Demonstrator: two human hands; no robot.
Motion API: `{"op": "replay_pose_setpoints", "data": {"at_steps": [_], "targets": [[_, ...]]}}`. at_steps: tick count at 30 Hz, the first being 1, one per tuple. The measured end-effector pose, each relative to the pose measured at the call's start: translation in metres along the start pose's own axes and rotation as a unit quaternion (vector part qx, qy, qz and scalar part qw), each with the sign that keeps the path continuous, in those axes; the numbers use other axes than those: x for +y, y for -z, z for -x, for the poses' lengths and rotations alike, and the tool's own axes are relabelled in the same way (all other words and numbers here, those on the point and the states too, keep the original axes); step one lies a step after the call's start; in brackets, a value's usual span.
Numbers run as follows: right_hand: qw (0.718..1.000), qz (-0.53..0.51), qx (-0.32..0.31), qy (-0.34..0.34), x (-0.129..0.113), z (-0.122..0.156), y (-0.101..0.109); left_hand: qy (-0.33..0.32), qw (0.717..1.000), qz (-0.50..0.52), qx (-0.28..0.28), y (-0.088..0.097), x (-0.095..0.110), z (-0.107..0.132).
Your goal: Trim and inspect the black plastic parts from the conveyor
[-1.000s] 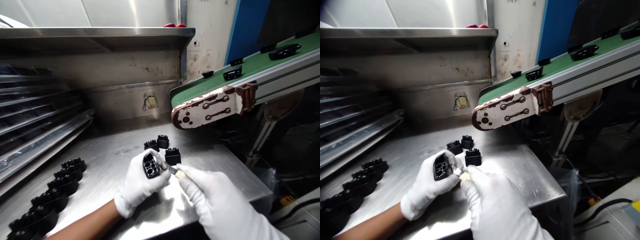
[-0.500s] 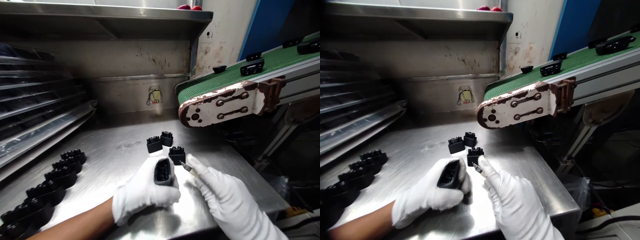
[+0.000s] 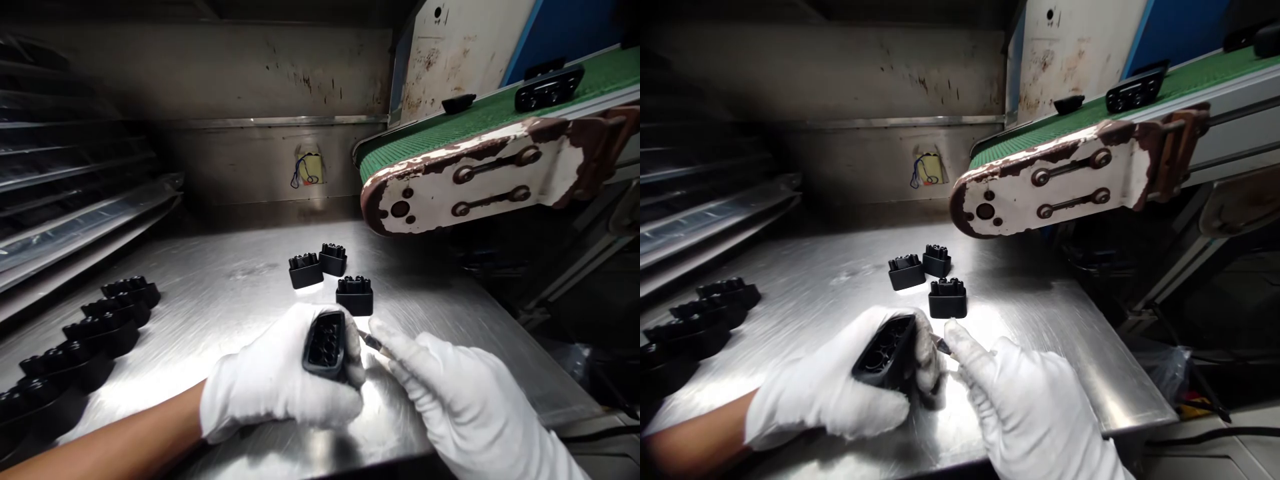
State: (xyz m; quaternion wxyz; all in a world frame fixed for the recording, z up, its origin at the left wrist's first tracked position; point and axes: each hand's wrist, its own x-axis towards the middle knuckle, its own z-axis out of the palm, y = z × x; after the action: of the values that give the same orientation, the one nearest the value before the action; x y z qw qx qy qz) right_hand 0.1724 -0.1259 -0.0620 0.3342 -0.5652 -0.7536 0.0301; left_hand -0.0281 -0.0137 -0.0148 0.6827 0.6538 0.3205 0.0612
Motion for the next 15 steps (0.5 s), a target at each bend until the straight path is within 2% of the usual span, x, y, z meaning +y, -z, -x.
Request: {"op": "replay_pose_setpoints", "data": {"at_steps": [4,7,11,15], "targets": [[0.999,0.013,-0.031,-0.014,0.0018,0.0015,0.0009,0.005,0.997,-0.07,0.02,-0.0035,0.002,0.0],[1.0,0.015,-0.021,-0.015,0.0036,0.0028,0.0002,0.015,0.995,-0.096,0.029,-0.0063,0.0061,0.0002],[1.0,0.014,-0.011,-0.013,0.0053,0.0048,-0.0014,0.022,0.995,-0.094,0.013,-0.0059,0.0063,0.0003],[1.0,0.003,-0.007,-0.015,0.0052,0.0044,-0.0017,0.015,0.999,-0.029,0.014,-0.0029,0.0055,0.0005]]}}
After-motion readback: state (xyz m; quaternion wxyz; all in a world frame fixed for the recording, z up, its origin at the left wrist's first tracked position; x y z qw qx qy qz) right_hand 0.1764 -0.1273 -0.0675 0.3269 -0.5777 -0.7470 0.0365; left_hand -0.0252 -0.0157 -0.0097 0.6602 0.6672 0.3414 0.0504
